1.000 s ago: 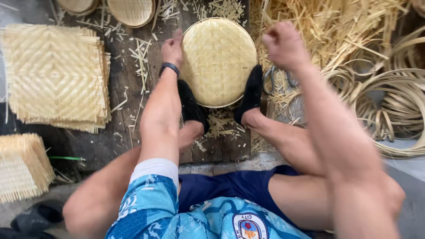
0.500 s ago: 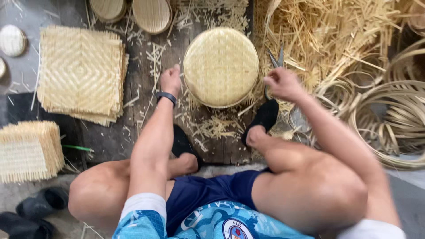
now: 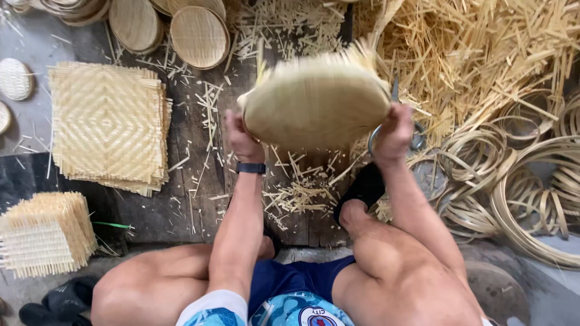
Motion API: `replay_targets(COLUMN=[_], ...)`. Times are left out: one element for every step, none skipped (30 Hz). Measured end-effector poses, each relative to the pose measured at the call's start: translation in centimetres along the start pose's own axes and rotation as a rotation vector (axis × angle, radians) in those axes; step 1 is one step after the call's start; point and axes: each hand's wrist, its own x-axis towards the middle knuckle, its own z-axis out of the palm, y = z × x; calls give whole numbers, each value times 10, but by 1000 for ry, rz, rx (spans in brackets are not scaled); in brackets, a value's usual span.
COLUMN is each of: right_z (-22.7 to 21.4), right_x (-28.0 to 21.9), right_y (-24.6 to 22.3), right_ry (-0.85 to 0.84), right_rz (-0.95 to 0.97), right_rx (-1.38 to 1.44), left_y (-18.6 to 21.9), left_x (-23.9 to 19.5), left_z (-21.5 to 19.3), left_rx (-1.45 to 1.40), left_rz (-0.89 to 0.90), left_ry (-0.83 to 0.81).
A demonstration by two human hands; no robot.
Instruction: The person sits on the floor and assembles round woven trays by placing a pre-woven mat onto a wooden mold, trimming the excess edges with shears, and fitting a bamboo rim around the perimeter. The person repeats this process for multiple units.
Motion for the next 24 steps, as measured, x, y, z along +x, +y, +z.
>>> replay_targets(right_z=[0,-4,-4,-3,-3,-2,-2,-1,-1,-3,-4,-4,-3,1,6,14,23,34,46,57,66,72,77,81], right_x=[2,9,13,10,9,10,8,2,-4,-8,-12,-18,-22,-22,-20,-14,-6,0,7,15,22,29,34,35], right_y=[-17,-35,-46,-50,-51,-47,-38,-24,-10,2,11,18,21,22,19,16,13,12,12,12,12,10,9,8], right_ry=[-18,-37,-50,-57,-63,-71,-66,-66,-65,-55,-45,-34,-15,-2,11,-155,-324,-494,-563,-635,-707,-718,-728,-733], right_rz=[196,393,591,627,662,697,584,475,365,350,334,315,173,20,-141,-270,-400,-529,-456,-381,-303,-419,-534,-649], right_rx=[2,2,-1,-36,-71,-107,-151,-197,-241,-151,-61,32,-314,-658,-999,-1089,-1172,-1248,-1364,-1482,-1597,-1574,-1547,-1519], left_y=[14,29,39,45,48,47,43,36,28,23,17,14,10,5,-2,-9,-17,-27,-35,-41,-45,-46,-44,-39], left_x=[0,2,2,-1,-3,-1,2,1,1,2,2,-1,-7,-15,-27,-45,-64,-80,-90,-96,-99,-100,-98,-95], left_z=[4,5,7,9,12,16,20,23,25,23,23,23,23,28,36,43,51,62,70,75,81,84,85,85], left_rx=[72,143,213,179,143,105,138,169,199,257,315,373,643,906,1168,1156,1142,1315,1487,1511,1534,1558,1539,1519], left_rz=[-72,-141,-211,-396,-580,-764,-681,-600,-518,-442,-366,-286,-175,-57,64,206,348,294,236,175,113,49,65,84], left_ry=[-17,-29,-39,-58,-77,-97,-94,-85,-76,-83,-90,-100,-29,46,123,89,53,49,44,39,34,27,-3,-33])
